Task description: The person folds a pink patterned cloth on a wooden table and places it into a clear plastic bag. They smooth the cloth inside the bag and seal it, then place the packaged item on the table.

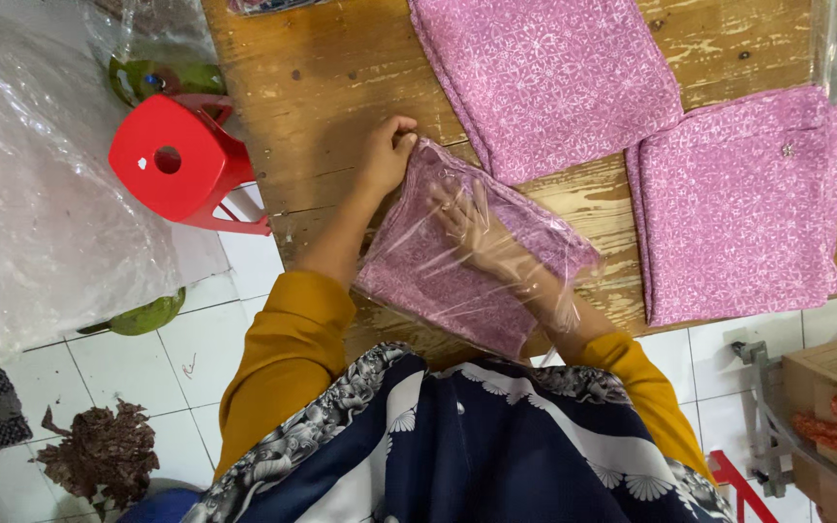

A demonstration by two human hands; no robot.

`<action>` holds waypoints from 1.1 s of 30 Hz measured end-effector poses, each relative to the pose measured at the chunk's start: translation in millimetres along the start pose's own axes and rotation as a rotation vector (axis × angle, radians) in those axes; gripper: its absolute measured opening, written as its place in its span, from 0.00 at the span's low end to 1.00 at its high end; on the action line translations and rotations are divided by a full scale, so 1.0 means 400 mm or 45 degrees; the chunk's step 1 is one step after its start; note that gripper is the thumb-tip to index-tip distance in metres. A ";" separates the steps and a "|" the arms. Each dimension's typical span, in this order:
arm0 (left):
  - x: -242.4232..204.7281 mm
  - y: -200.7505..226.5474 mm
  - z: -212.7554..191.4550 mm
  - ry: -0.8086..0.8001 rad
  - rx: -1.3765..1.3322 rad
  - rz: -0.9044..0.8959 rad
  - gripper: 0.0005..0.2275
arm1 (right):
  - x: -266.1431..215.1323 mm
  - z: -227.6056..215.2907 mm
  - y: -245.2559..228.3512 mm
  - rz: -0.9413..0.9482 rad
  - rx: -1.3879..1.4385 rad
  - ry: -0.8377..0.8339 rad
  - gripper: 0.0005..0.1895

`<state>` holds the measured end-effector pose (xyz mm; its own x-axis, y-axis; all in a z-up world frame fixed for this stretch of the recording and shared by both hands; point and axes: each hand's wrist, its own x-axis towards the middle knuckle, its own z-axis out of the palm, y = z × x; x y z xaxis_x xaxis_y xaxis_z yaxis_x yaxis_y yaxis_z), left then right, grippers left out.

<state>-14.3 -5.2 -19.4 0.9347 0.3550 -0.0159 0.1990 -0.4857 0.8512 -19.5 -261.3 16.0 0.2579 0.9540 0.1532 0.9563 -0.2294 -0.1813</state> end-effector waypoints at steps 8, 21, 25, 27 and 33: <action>-0.063 0.056 -0.017 -0.049 0.307 0.562 0.05 | 0.111 -0.114 -0.020 0.452 -0.079 -0.801 0.31; -0.061 0.168 -0.069 -0.285 0.634 0.266 0.14 | 0.000 -0.103 -0.054 0.331 0.290 -0.262 0.33; -0.051 0.170 -0.078 -0.236 0.530 0.324 0.14 | -0.046 -0.023 -0.032 0.553 0.271 -0.195 0.37; -0.087 0.155 -0.101 -0.076 0.373 0.314 0.12 | -0.049 0.014 -0.002 0.547 0.184 -0.213 0.38; -0.575 0.075 -0.208 -0.297 0.464 -0.618 0.28 | -0.376 0.055 -0.014 0.239 0.013 -0.248 0.36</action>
<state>-247.6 -35.1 53.5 0.7446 0.4392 -0.5026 0.6636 -0.5682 0.4866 -66.7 -399.1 -27.6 0.3980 0.9144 -0.0738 0.8926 -0.4046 -0.1989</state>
